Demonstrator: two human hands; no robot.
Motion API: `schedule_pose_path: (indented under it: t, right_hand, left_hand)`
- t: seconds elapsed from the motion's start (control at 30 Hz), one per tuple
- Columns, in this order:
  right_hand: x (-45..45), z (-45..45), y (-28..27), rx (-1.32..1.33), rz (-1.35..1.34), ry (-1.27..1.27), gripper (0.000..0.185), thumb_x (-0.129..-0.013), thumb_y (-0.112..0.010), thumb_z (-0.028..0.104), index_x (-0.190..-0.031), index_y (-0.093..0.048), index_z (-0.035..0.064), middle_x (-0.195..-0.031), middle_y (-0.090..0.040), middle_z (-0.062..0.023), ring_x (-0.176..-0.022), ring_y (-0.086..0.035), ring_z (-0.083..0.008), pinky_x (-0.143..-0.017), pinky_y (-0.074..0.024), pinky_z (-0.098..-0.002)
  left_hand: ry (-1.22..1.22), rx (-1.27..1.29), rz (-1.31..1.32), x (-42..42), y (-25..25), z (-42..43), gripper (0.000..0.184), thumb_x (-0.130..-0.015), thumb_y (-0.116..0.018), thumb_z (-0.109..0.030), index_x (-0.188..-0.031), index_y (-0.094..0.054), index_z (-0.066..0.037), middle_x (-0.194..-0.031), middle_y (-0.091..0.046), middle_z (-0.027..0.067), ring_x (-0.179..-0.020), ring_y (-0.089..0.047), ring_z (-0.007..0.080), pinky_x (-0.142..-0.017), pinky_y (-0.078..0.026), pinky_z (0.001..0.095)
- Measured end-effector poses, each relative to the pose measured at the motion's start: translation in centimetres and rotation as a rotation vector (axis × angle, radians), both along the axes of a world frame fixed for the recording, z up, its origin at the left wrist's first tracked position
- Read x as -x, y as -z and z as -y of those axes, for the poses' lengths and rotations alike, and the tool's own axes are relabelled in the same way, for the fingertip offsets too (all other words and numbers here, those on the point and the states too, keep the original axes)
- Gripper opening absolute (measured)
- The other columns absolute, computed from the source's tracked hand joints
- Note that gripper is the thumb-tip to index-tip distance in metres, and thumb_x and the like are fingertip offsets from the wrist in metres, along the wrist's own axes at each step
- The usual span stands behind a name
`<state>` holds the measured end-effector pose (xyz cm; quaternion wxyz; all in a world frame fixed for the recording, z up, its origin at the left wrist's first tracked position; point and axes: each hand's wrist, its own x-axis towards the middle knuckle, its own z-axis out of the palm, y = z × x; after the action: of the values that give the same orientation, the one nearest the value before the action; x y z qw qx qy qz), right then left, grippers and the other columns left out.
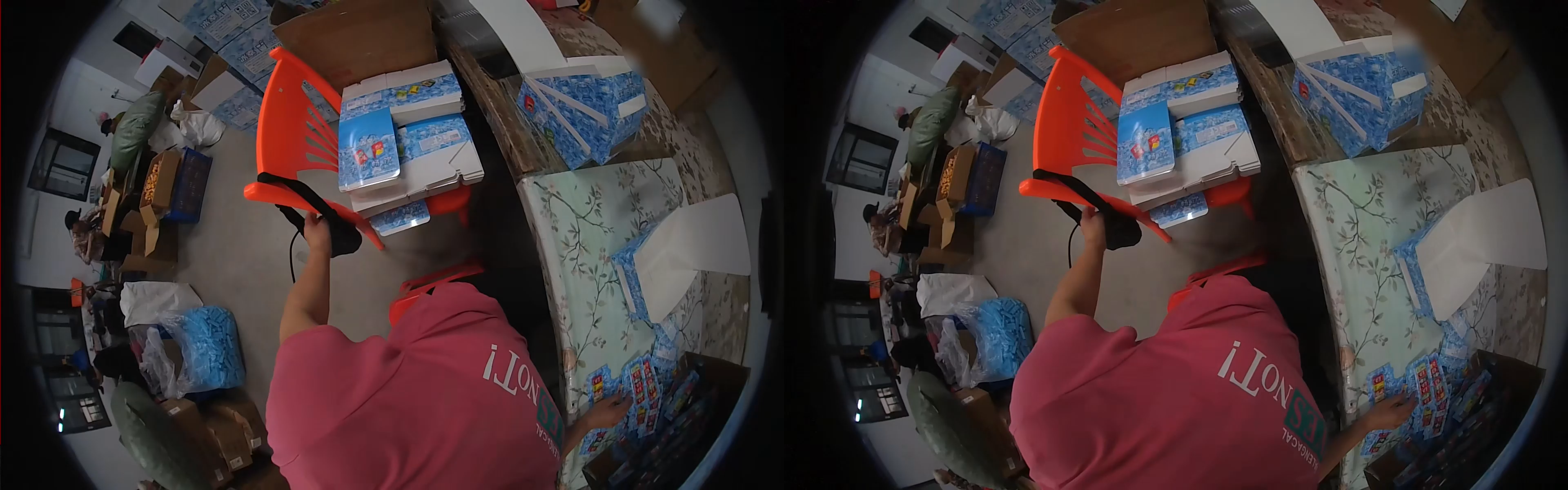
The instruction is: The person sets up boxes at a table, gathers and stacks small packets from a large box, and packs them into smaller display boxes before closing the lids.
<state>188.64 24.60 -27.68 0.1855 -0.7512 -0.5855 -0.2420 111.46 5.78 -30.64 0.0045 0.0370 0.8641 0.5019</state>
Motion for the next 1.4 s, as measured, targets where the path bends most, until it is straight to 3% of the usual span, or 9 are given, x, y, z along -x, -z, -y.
schedule_pose_path:
  t: [0.2, 0.33, 0.83, 0.93, 0.97, 1.1, 1.23, 1.27, 1.4]
  right_hand:
    - [1.1, 0.0, -1.2, 0.042, -0.081, 0.028, 0.035, -0.094, -0.049, 0.033, -0.116, -0.059, 0.0076, -0.116, -0.059, -0.0128, -0.093, -0.06, -0.0315, -0.074, -0.049, -0.0417]
    - [2.5, 0.0, -2.6, 0.14, -0.202, 0.121, 0.036, -0.094, -0.049, 0.031, -0.116, -0.058, 0.0053, -0.117, -0.058, -0.0156, -0.097, -0.058, -0.0328, -0.078, -0.0482, -0.0425]
    - [2.1, -0.3, -2.1, 0.047, -0.192, 0.032, 0.037, -0.091, -0.05, 0.026, -0.111, -0.058, -0.0038, -0.112, -0.059, -0.0214, -0.1, -0.057, -0.0375, -0.086, -0.0445, -0.0433]
    - [3.0, -0.2, -2.6, -0.027, -0.143, -0.048, 0.032, -0.086, -0.058, 0.023, -0.102, -0.061, -0.0051, -0.103, -0.061, -0.0219, -0.096, -0.057, -0.0383, -0.084, -0.0446, -0.0449]
    - [3.0, -0.2, -2.4, -0.111, -0.103, -0.083, 0.029, -0.084, -0.061, 0.02, -0.1, -0.061, -0.0039, -0.102, -0.062, -0.0221, -0.094, -0.057, -0.0385, -0.084, -0.045, -0.0449]
    - [3.0, 0.6, -2.0, -0.077, -0.231, 0.043, 0.036, -0.08, -0.061, 0.02, -0.113, -0.055, 0.0064, -0.12, -0.052, -0.0172, -0.111, -0.047, -0.0363, -0.094, -0.0351, -0.0493]
    - [3.5, 1.6, -3.4, -0.124, -0.206, 0.32, 0.044, -0.082, -0.059, 0.029, -0.119, -0.051, 0.0067, -0.122, -0.049, -0.0173, -0.115, -0.043, -0.0371, -0.096, -0.0301, -0.0546]
    - [3.3, 1.4, -3.5, -0.123, -0.159, 0.429, 0.047, -0.083, -0.058, 0.033, -0.121, -0.049, 0.0065, -0.123, -0.048, -0.0177, -0.116, -0.042, -0.0377, -0.097, -0.028, -0.0565]
    - [5.9, -1.2, -2.9, -0.045, -0.262, 0.35, 0.053, -0.082, -0.057, 0.039, -0.121, -0.048, 0.0047, -0.12, -0.049, -0.0185, -0.116, -0.042, -0.0389, -0.095, -0.0292, -0.0561]
  left_hand:
    - [0.42, -0.506, 0.622, 3.2, -1.9, 0.5, 0.039, -0.08, -0.065, -0.014, -0.115, -0.054, -0.002, -0.1, -0.06, 0.0061, -0.091, -0.057, 0.0185, -0.078, -0.045, 0.0308]
    - [0.386, -0.085, 0.564, 2.1, -3.8, -1.3, 0.046, -0.08, -0.071, -0.027, -0.113, -0.054, 0.0, -0.098, -0.06, 0.0075, -0.091, -0.056, 0.0182, -0.076, -0.046, 0.0322]
    - [0.297, -0.367, 0.396, -7.2, -1.1, -3.5, 0.026, -0.084, -0.063, -0.018, -0.101, -0.059, 0.001, -0.088, -0.059, 0.0073, -0.082, -0.056, 0.0173, -0.077, -0.046, 0.0308]
    - [0.721, -0.607, 0.617, -4.5, 3.6, -0.6, 0.017, -0.088, -0.057, -0.019, -0.099, -0.057, -0.006, -0.096, -0.06, 0.0096, -0.088, -0.057, 0.0198, -0.083, -0.046, 0.0356]
    - [1.037, -1.051, 1.022, -5.9, 2.0, -1.4, 0.022, -0.088, -0.055, -0.014, -0.107, -0.058, -0.003, -0.107, -0.06, 0.0117, -0.098, -0.057, 0.0218, -0.09, -0.043, 0.0342]
    - [1.442, -0.607, 1.169, -11.7, 0.6, -7.2, 0.025, -0.088, -0.055, -0.013, -0.11, -0.057, -0.002, -0.111, -0.059, 0.0121, -0.101, -0.056, 0.0222, -0.092, -0.042, 0.034]
    - [1.583, -0.187, 0.85, -30.9, -9.7, -30.7, 0.029, -0.088, -0.055, -0.011, -0.115, -0.055, -0.001, -0.117, -0.057, 0.0127, -0.107, -0.054, 0.0227, -0.095, -0.04, 0.0336]
    - [1.584, -0.114, 0.747, -26.5, -9.5, -18.2, 0.03, -0.088, -0.055, -0.011, -0.116, -0.055, -0.001, -0.118, -0.056, 0.0129, -0.108, -0.054, 0.0228, -0.095, -0.04, 0.0335]
    - [2.026, 0.03, 0.47, -35.9, -16.4, -25.0, 0.04, -0.086, -0.056, -0.009, -0.124, -0.05, 0.0, -0.133, -0.046, 0.0148, -0.124, -0.043, 0.0245, -0.101, -0.035, 0.0349]
